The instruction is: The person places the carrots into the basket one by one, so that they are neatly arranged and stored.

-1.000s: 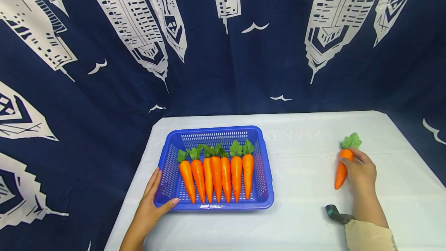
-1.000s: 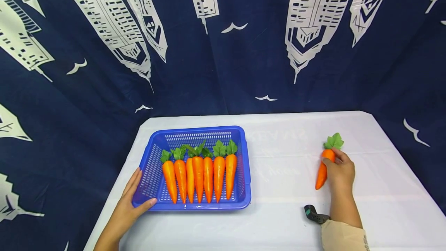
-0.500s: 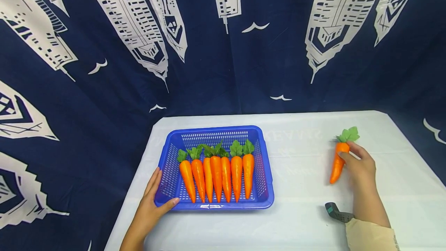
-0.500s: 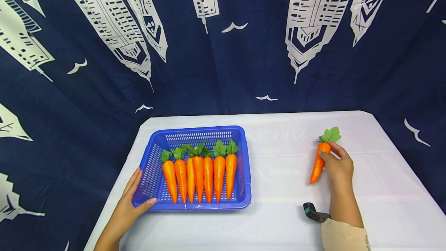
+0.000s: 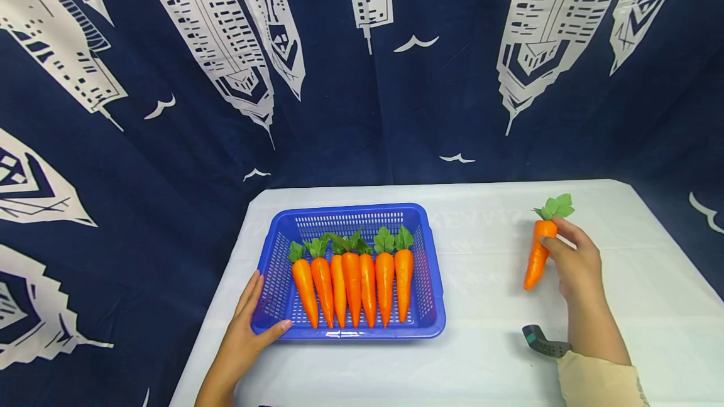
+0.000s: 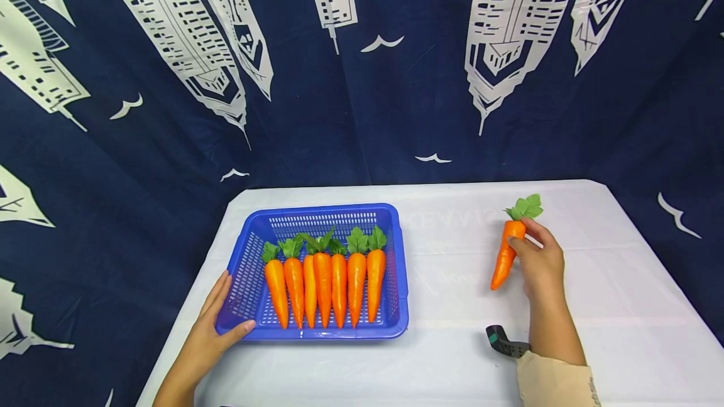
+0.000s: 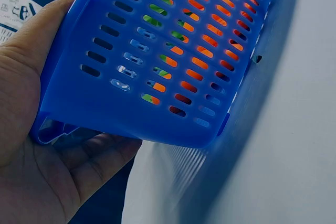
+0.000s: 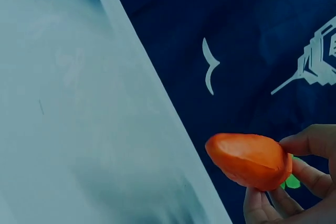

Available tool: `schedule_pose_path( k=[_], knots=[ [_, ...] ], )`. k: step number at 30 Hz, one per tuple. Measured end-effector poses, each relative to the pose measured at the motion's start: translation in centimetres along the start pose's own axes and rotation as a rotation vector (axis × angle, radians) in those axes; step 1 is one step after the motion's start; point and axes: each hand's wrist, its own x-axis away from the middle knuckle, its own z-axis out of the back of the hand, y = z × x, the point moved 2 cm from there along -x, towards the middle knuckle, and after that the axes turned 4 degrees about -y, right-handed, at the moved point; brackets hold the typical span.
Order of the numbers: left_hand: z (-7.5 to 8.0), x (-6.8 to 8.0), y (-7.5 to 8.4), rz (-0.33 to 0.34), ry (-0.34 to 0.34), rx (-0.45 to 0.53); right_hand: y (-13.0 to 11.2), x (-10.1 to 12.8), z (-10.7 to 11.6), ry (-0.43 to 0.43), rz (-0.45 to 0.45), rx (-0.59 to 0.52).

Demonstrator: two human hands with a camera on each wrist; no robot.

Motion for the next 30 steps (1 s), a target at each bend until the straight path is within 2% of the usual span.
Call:
schedule_pose_path(
  k=[9, 21, 30],
  knots=[
    [0.0, 0.0, 0.1, 0.009, -0.004, 0.001, -2.1, 1.5, -2.1, -0.080, 0.122, 0.056],
    [-0.2, -0.2, 0.0, -0.028, 0.008, -0.005, -5.4, 4.0, -5.3, -0.239, 0.304, 0.073],
    [0.0, 0.0, 0.0, 0.004, 0.001, -0.004, -7.5, 5.7, -8.4, -0.357, 0.402, 0.065]
  ],
)
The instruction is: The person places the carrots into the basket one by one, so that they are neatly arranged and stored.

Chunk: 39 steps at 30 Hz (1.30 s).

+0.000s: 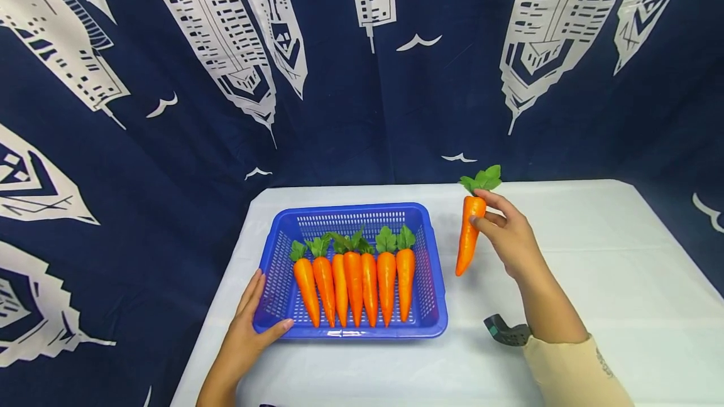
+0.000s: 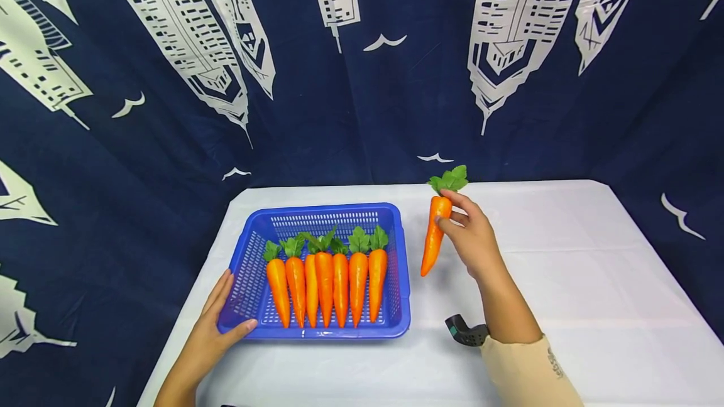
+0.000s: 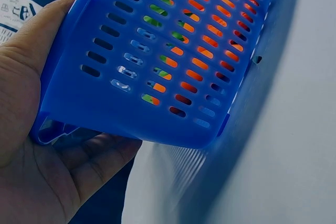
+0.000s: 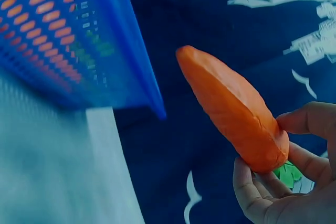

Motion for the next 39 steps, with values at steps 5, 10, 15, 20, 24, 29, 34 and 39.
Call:
schedule_pose_path(
  k=[5, 10, 15, 20, 24, 29, 34, 39],
  knots=[
    [0.1, 0.0, 0.0, 0.013, -0.005, 0.002, -1.3, -0.4, -1.8, -0.050, 0.046, 0.023],
    [0.0, 0.0, 0.0, 0.013, -0.006, 0.001, -2.5, -0.8, -3.4, -0.103, 0.113, 0.010],
    [0.1, 0.0, 0.0, 0.008, -0.002, 0.000, -3.5, -1.4, -5.4, -0.164, 0.158, -0.002],
    [0.0, 0.0, 0.1, -0.001, 0.004, -0.004, -3.8, -1.9, -7.4, -0.232, 0.171, 0.009],
    [-0.1, 0.0, 0.0, 0.001, 0.003, 0.000, -3.6, -2.4, -8.8, -0.275, 0.164, 0.031],
    [-0.1, 0.0, 0.0, 0.003, 0.000, 0.009, -3.5, -2.8, -10.1, -0.323, 0.169, 0.045],
    [0.0, -0.1, 0.0, 0.002, 0.001, 0.002, -3.7, -2.9, -11.3, -0.381, 0.179, 0.045],
    [0.1, -0.1, 0.0, -0.006, 0.002, 0.000, -3.8, -3.5, -12.4, -0.415, 0.167, 0.084]
  ],
)
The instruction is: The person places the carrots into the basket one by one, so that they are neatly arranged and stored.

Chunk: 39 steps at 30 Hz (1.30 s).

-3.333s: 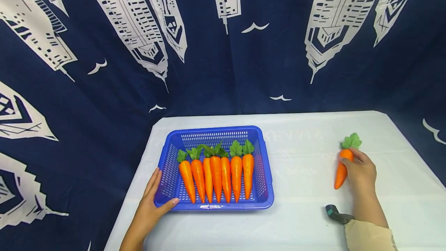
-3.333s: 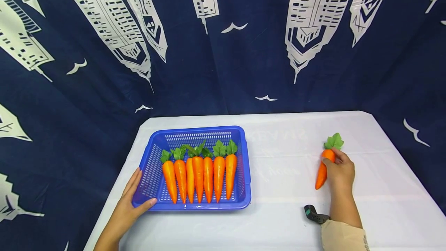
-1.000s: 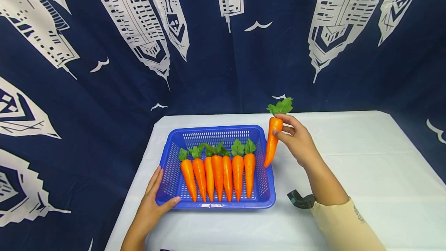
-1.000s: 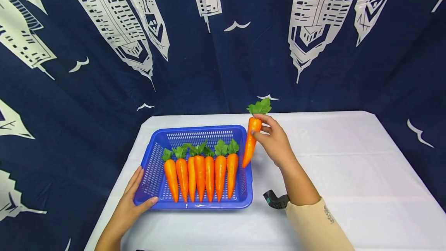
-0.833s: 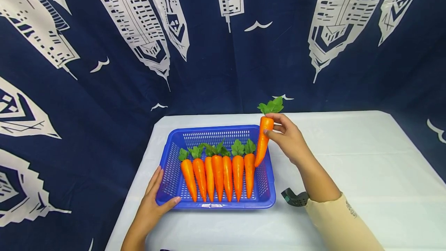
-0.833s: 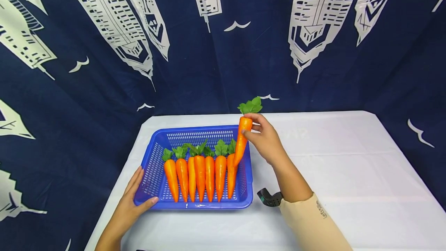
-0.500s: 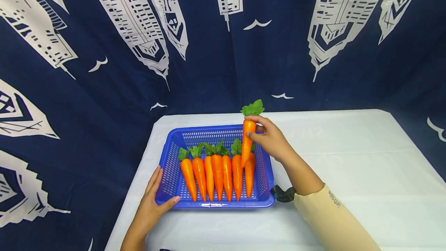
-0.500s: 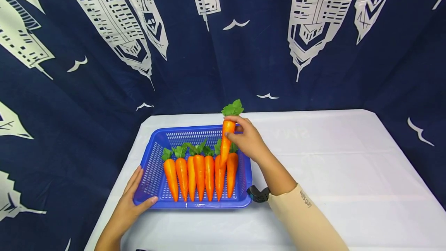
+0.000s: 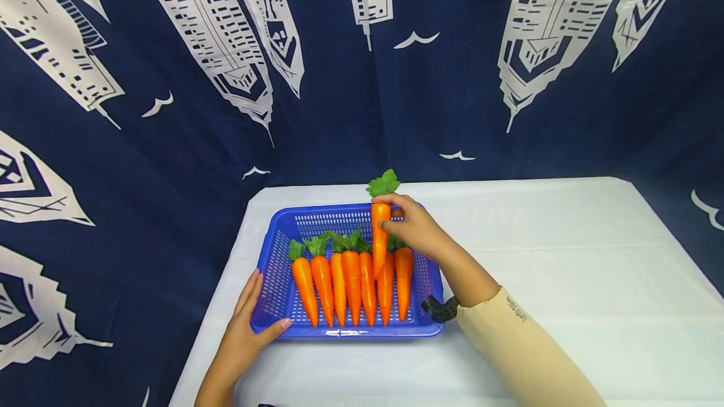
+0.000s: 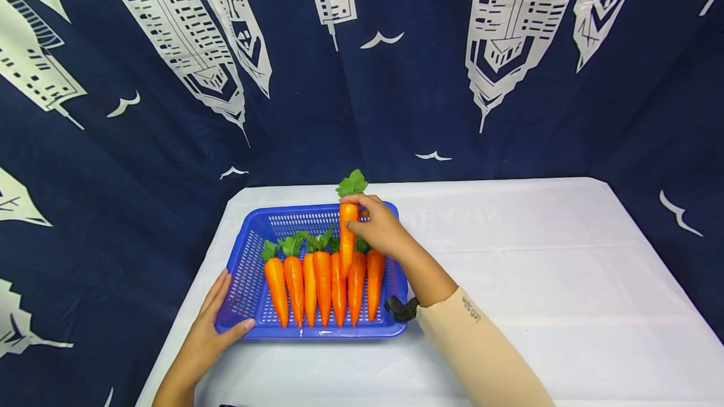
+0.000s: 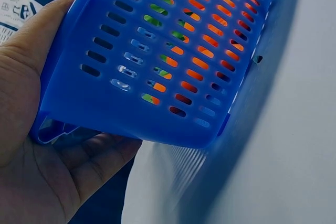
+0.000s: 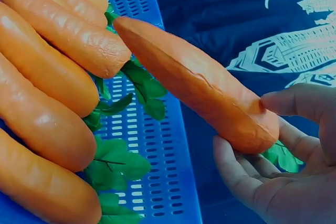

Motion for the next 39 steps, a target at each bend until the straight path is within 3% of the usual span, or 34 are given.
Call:
schedule_pose_path(
  k=[9, 16, 22, 29, 39],
  knots=[
    [0.5, 0.1, -0.1, -0.006, 0.008, -0.003, 0.5, -1.2, -1.2, -0.156, -0.085, -0.006],
    [0.5, 0.4, -0.1, 0.001, 0.008, 0.006, 1.3, -1.6, -2.1, -0.234, -0.127, 0.149],
    [0.3, 0.6, 0.0, -0.010, 0.008, 0.001, 2.3, -1.6, -2.9, -0.256, -0.130, 0.200],
    [0.0, 0.6, 0.1, -0.012, 0.001, 0.013, 2.9, -1.1, -3.3, -0.243, -0.191, 0.334],
    [-0.3, 0.5, 0.2, -0.001, -0.003, 0.008, 3.1, -0.8, -3.4, -0.286, -0.213, 0.386]
  ],
)
